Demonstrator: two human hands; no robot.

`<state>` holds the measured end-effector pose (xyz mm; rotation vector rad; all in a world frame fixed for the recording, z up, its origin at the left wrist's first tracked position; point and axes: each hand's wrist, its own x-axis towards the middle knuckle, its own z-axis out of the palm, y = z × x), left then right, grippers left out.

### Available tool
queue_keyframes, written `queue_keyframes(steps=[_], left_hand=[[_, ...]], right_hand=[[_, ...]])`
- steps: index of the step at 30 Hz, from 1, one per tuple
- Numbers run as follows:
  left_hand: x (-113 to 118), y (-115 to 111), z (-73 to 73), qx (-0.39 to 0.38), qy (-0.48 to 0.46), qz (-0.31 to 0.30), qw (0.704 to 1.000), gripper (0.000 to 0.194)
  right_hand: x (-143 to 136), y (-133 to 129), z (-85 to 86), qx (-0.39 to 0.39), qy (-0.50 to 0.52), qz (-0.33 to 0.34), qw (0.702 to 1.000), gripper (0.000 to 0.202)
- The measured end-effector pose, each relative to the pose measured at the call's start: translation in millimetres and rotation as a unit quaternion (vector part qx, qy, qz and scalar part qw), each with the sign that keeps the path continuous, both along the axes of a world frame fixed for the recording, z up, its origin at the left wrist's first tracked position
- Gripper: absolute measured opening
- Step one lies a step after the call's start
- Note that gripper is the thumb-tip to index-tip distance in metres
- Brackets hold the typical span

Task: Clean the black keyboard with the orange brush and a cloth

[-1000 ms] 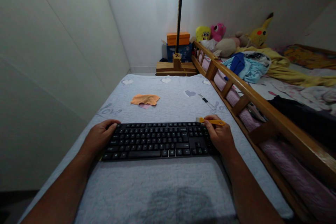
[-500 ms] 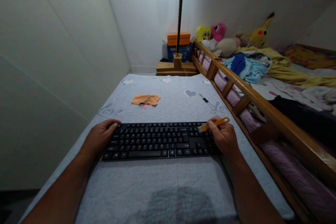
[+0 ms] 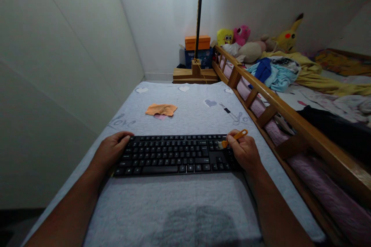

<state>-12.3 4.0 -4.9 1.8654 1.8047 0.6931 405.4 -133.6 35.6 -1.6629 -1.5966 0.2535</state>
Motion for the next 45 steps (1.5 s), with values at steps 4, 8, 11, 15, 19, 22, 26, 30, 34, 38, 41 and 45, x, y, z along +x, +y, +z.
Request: queue_keyframes(steps=[4, 8, 11, 15, 19, 22, 26, 30, 34, 38, 41, 45], left_hand=[[1, 0, 1.2, 0.000, 0.002, -0.002, 1.000, 0.036], [1, 0, 2.1, 0.002, 0.007, -0.006, 1.000, 0.036], [1, -1, 1.6, -0.001, 0.002, -0.004, 1.000, 0.036], [1, -2, 0.6, -0.009, 0.004, 0.002, 1.000, 0.037], [1, -2, 1.6, -0.006, 0.008, 0.006, 1.000, 0.037], [2, -3, 3.2, -0.004, 0.010, 0.004, 1.000, 0.037], [2, -3, 4.7, -0.002, 0.005, -0.003, 1.000, 0.036], [2, -3, 4.6, -0.003, 0.004, -0.004, 1.000, 0.037], [2, -2, 3.8, -0.008, 0.001, 0.001, 1.000, 0.038], [3, -3, 4.5, -0.013, -0.012, -0.003, 1.000, 0.037], [4, -3, 5.1, -0.016, -0.010, 0.001, 1.000, 0.038], [4, -4, 5.0, -0.013, -0.009, 0.000, 1.000, 0.038]], right_hand=[[2, -4, 1.5, -0.003, 0.053, 0.010, 0.999, 0.028], [0, -3, -0.4, 0.031, 0.079, -0.008, 0.996, 0.027], [-5, 0, -3.1, 0.051, 0.065, -0.002, 0.997, 0.023], [-14, 6, -7.5, 0.051, 0.026, 0.005, 0.998, 0.020], [-21, 10, -9.4, 0.054, -0.004, 0.007, 0.999, 0.021], [-23, 9, -8.1, 0.033, -0.032, 0.004, 0.999, 0.024], [-20, 2, -4.6, 0.008, -0.042, 0.008, 0.999, 0.025], [-17, -2, -2.5, 0.024, -0.012, 0.019, 0.999, 0.025], [-18, 0, -3.3, 0.052, 0.002, -0.001, 0.999, 0.023], [-22, 6, -6.1, 0.043, -0.004, -0.012, 0.999, 0.022], [-22, 7, -7.3, 0.025, -0.020, -0.012, 0.999, 0.024], [-20, 3, -5.3, 0.006, -0.013, 0.017, 1.000, 0.027]])
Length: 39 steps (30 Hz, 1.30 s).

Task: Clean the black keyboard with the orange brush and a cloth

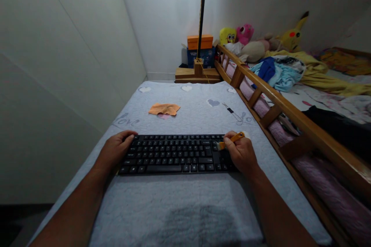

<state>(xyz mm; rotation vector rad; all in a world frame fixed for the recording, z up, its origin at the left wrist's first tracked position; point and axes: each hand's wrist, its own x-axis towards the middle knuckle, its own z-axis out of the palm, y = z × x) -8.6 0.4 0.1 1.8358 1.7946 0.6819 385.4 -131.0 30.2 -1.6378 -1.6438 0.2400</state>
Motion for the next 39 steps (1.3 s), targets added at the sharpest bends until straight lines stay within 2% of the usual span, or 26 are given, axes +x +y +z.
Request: queue_keyframes(steps=[3, 8, 12, 15, 18, 24, 30, 39], left_hand=[[-1, 0, -1.0, 0.000, 0.001, 0.000, 1.000, 0.037], [-4, 2, -5.3, 0.003, -0.002, 0.000, 1.000, 0.037], [-3, 1, -5.2, 0.000, -0.016, 0.002, 1.000, 0.038], [0, 0, -1.3, -0.011, -0.005, 0.009, 1.000, 0.038], [0, 0, 1.2, -0.011, 0.003, 0.011, 1.000, 0.039], [-3, 1, -4.1, 0.004, -0.001, 0.002, 1.000, 0.037], [-5, 3, -6.5, 0.000, 0.006, 0.002, 1.000, 0.037], [-2, 3, -2.7, 0.011, 0.014, 0.000, 1.000, 0.038]], right_hand=[[1, -4, 2.1, 0.006, 0.046, 0.007, 0.999, 0.027], [3, -1, 2.2, 0.037, 0.116, -0.035, 0.992, 0.024], [8, 5, 1.7, 0.024, 0.152, -0.056, 0.987, 0.022], [13, 9, 5.6, -0.005, 0.167, -0.035, 0.985, 0.021], [16, 16, 13.9, -0.043, 0.171, 0.016, 0.984, 0.022], [19, 40, 26.4, -0.105, 0.184, 0.041, 0.977, 0.022], [18, 53, 21.5, -0.109, 0.190, 0.004, 0.976, 0.024], [17, 62, 9.1, -0.122, 0.182, 0.004, 0.976, 0.022]])
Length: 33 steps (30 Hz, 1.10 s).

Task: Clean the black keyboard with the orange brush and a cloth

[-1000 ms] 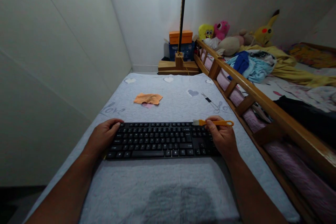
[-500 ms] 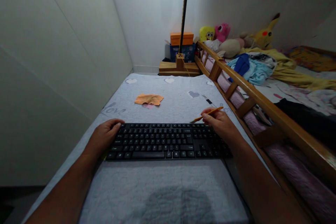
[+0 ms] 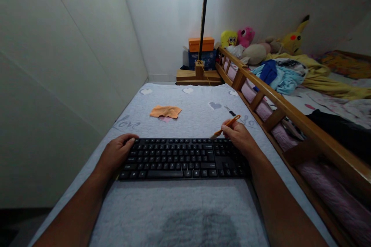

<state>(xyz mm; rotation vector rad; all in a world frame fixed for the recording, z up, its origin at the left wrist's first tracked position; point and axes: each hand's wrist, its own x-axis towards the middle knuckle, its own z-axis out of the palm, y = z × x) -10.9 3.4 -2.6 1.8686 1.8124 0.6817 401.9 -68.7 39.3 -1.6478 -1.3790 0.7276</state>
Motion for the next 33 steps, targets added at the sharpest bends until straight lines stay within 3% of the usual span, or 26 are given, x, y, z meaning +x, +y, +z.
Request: queue_keyframes(steps=[8, 16, 20, 24, 29, 33], left_hand=[[-1, 0, -1.7, 0.001, -0.007, -0.001, 1.000, 0.038], [-2, 1, -4.4, -0.001, -0.004, -0.002, 1.000, 0.038], [-3, 2, -5.1, 0.004, -0.004, -0.001, 1.000, 0.039], [-4, 2, -4.7, -0.002, -0.001, -0.005, 1.000, 0.039], [-3, 2, -4.1, -0.008, 0.008, -0.003, 1.000, 0.039], [-2, 2, -3.1, -0.011, 0.004, -0.002, 1.000, 0.039]], right_hand=[[5, -1, 6.6, 0.026, -0.096, -0.061, 0.993, 0.019], [-7, 1, 3.3, 0.028, -0.110, -0.023, 0.993, 0.019], [2, -2, 5.8, 0.013, -0.156, -0.054, 0.986, 0.016], [11, -6, 8.3, 0.047, -0.181, -0.088, 0.978, 0.017], [1, -7, 3.9, 0.081, -0.123, -0.046, 0.988, 0.020], [1, -7, 1.2, 0.064, -0.159, -0.047, 0.984, 0.019]])
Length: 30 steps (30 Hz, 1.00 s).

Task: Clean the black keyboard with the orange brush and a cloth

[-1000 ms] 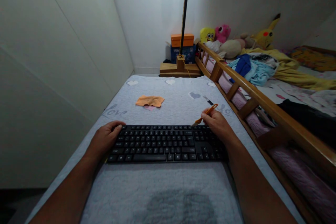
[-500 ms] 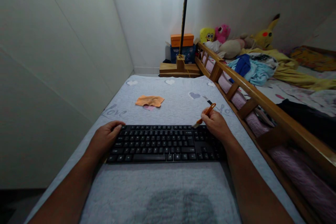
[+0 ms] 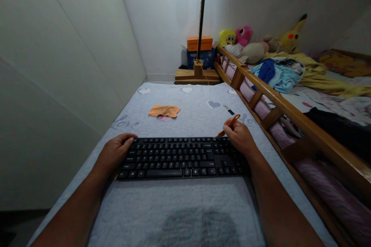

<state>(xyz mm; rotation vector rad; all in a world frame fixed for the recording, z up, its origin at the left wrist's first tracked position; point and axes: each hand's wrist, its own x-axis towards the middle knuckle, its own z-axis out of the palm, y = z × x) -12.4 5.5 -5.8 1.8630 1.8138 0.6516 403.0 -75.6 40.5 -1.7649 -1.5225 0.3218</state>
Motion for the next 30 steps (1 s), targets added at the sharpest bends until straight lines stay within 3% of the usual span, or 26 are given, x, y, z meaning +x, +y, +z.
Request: queue_keyframes(steps=[6, 10, 14, 21, 26, 30], left_hand=[[1, -2, 1.9, 0.005, -0.008, 0.001, 1.000, 0.038], [1, -2, 1.7, 0.002, -0.001, 0.002, 1.000, 0.038], [0, -1, 0.0, 0.001, -0.002, 0.000, 1.000, 0.038], [1, -1, 0.3, 0.008, -0.007, -0.001, 1.000, 0.038], [3, -2, 3.9, 0.009, -0.001, -0.001, 1.000, 0.038], [4, -4, 5.7, 0.005, -0.013, -0.005, 1.000, 0.036]], right_hand=[[11, -4, 4.6, 0.018, -0.040, -0.046, 0.998, 0.018], [-1, -6, 5.3, 0.028, 0.007, -0.003, 1.000, 0.022], [-5, -5, 2.9, 0.007, -0.010, 0.017, 1.000, 0.021], [15, -10, 7.5, 0.026, -0.072, -0.067, 0.995, 0.016], [0, -19, 14.7, 0.035, 0.030, 0.015, 0.999, 0.018], [-15, -23, 14.0, 0.017, 0.012, 0.069, 0.997, 0.019]])
